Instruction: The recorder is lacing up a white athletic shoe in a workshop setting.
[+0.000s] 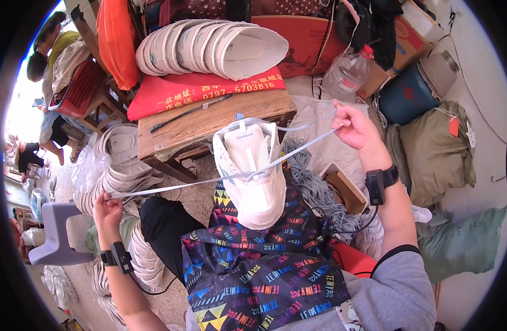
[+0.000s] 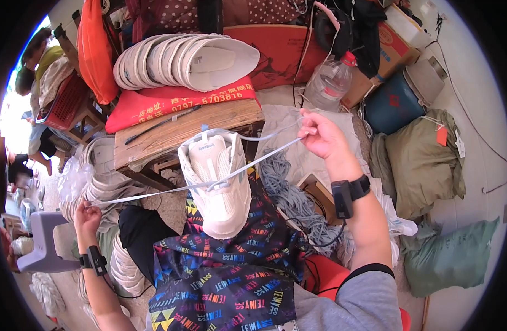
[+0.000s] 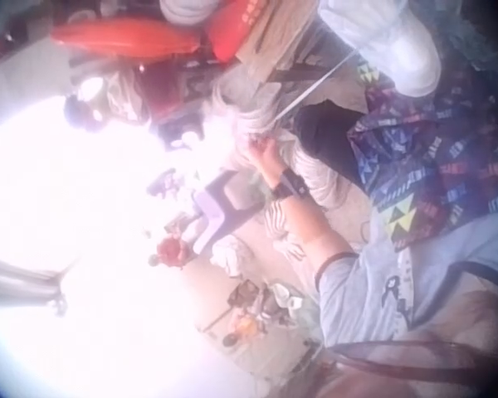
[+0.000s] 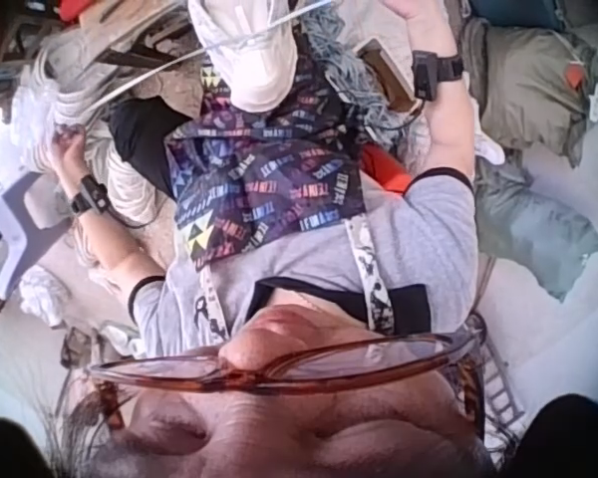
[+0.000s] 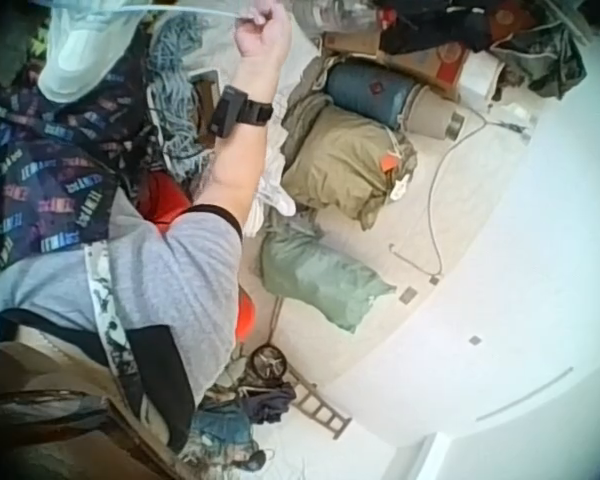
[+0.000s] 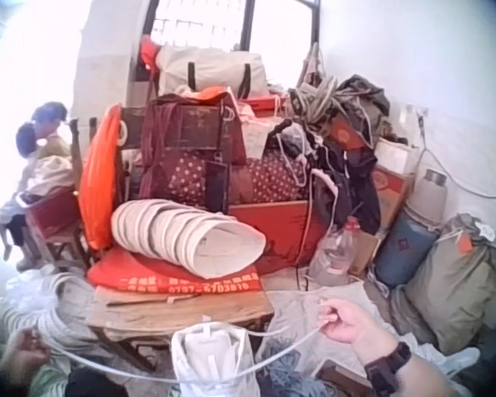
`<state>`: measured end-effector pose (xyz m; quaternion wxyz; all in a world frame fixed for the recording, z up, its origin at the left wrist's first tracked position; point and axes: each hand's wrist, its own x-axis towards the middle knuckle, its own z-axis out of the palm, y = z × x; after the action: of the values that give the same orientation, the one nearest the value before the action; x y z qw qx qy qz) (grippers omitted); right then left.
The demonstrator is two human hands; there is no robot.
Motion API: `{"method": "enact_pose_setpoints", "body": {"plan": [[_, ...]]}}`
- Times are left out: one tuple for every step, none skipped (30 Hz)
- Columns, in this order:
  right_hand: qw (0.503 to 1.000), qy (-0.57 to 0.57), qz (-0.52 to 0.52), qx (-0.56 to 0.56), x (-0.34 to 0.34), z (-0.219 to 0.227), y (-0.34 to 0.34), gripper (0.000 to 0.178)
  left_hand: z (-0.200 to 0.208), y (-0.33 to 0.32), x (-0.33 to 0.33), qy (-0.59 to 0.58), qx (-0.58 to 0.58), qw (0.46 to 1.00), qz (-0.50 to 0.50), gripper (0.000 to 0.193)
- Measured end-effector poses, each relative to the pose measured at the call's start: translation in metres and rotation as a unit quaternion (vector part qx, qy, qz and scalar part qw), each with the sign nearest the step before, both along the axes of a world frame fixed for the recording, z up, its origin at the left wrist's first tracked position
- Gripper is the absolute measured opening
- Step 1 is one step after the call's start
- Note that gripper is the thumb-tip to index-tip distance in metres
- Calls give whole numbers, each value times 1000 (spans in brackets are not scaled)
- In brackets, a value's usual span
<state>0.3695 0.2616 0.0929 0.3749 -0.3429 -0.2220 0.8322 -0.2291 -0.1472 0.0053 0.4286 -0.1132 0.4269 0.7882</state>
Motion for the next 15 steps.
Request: {"method": "enact_pose_setpoints", "body": {"plan": [[1000,2,-13,-27,8,2,0,32,20,9,26,9,-63,997,54,13],[999,-2,-27,-18,19,13,4,34,22,-3,18,11,-65,996,58,13],[999,-7,-41,-9,35,22,17,36,16,-16,-4,4,-57,991,120,13],[997,-31,-74,3,57,29,30,36,10,-28,-31,-4,-47,983,179,12],[997,-28,-70,9,92,29,49,36,6,-47,-65,-109,45,977,177,8],[994,-29,-101,-15,112,37,64,37,-1,-96,-104,-57,96,992,64,12],[992,-22,-119,-38,138,38,86,37,1,-150,-139,-42,44,995,79,12],[981,-69,-178,-24,182,47,96,35,-5,-132,-147,-8,-21,993,116,12],[973,-94,-210,-1,221,49,113,34,0,-164,-170,7,-17,992,126,14],[964,-99,-246,-8,252,36,134,34,35,-219,-199,70,-40,988,130,9],[945,-136,-293,58,297,78,130,30,-33,-232,-245,30,-25,993,112,9],[915,-126,-377,67,385,72,109,28,85,-225,-245,93,144,973,-153,46],[887,-194,-405,105,378,72,121,23,78,-271,-227,96,143,976,-130,46],[877,-212,-418,100,397,61,112,23,53,-235,-225,133,51,985,-93,36],[853,-303,-401,142,385,58,121,17,24,-241,-203,169,-37,985,-29,26]]}}
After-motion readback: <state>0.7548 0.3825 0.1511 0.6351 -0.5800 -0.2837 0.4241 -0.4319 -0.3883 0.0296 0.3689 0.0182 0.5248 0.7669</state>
